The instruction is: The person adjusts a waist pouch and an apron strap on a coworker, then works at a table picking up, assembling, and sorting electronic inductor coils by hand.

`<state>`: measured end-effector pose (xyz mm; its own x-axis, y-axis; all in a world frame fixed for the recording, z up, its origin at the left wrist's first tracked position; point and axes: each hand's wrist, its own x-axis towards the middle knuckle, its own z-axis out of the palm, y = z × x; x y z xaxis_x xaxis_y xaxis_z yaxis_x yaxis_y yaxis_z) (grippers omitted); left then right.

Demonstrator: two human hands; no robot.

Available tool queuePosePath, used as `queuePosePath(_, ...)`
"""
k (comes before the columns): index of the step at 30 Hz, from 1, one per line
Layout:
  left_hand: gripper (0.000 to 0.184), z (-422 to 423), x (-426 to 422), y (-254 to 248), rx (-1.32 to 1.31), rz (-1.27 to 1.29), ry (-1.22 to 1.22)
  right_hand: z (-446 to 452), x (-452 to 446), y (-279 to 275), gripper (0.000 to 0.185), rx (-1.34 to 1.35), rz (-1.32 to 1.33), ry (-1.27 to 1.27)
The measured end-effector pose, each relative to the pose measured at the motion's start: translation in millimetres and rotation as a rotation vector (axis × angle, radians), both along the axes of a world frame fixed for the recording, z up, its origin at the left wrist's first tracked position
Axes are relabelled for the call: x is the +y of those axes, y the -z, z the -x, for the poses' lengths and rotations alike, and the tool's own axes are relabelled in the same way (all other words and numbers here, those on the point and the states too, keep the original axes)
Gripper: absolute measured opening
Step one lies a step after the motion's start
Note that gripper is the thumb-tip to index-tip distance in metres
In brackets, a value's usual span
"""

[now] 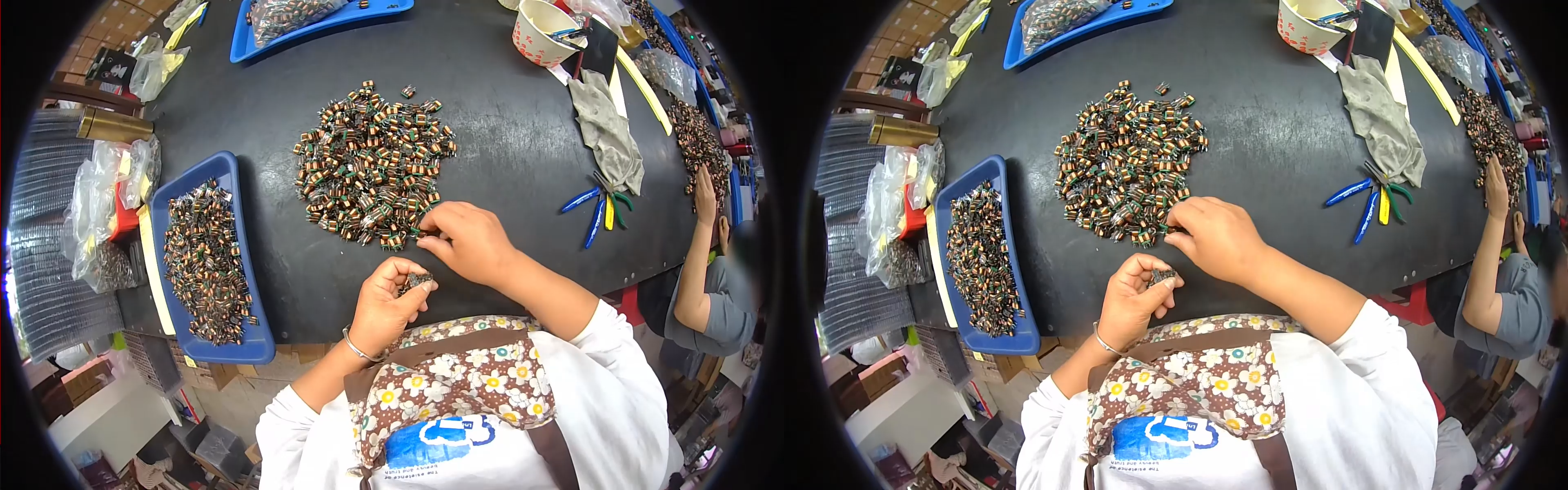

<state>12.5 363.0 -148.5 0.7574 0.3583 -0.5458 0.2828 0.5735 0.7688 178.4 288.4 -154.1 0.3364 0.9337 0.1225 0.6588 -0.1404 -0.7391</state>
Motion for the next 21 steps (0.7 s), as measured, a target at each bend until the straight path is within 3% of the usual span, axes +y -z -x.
queuePosePath(2, 0.017, 1, 1, 0, -0.011, 0.017, -0.018, 5, 4, 5, 0.018, -0.179, -0.061, 0.010)
queuePosePath(6, 0.017, 2, 2, 0, -0.010, -0.007, -0.013, 5, 1, -2, 0.019, -0.150, -0.013, -0.025)
queuePosePath(11, 0.017, 1, 0, 3, -0.030, -0.007, -0.058, 0, -18, -18, 0.015, 0.398, 0.106, -0.060)
queuePosePath(15, 0.017, -2, 0, 2, -0.026, -0.002, -0.021, 4, -23, -24, 0.015, 0.467, 0.070, -0.160)
queuePosePath(19, 0.016, 0, 3, -3, 0.025, -0.001, -0.015, -4, -15, -14, 0.013, 0.438, 0.020, -0.211)
queuePosePath(21, 0.016, 0, 2, -3, 0.022, 0.001, -0.024, -2, -5, -5, 0.015, 0.151, -0.080, -0.111)
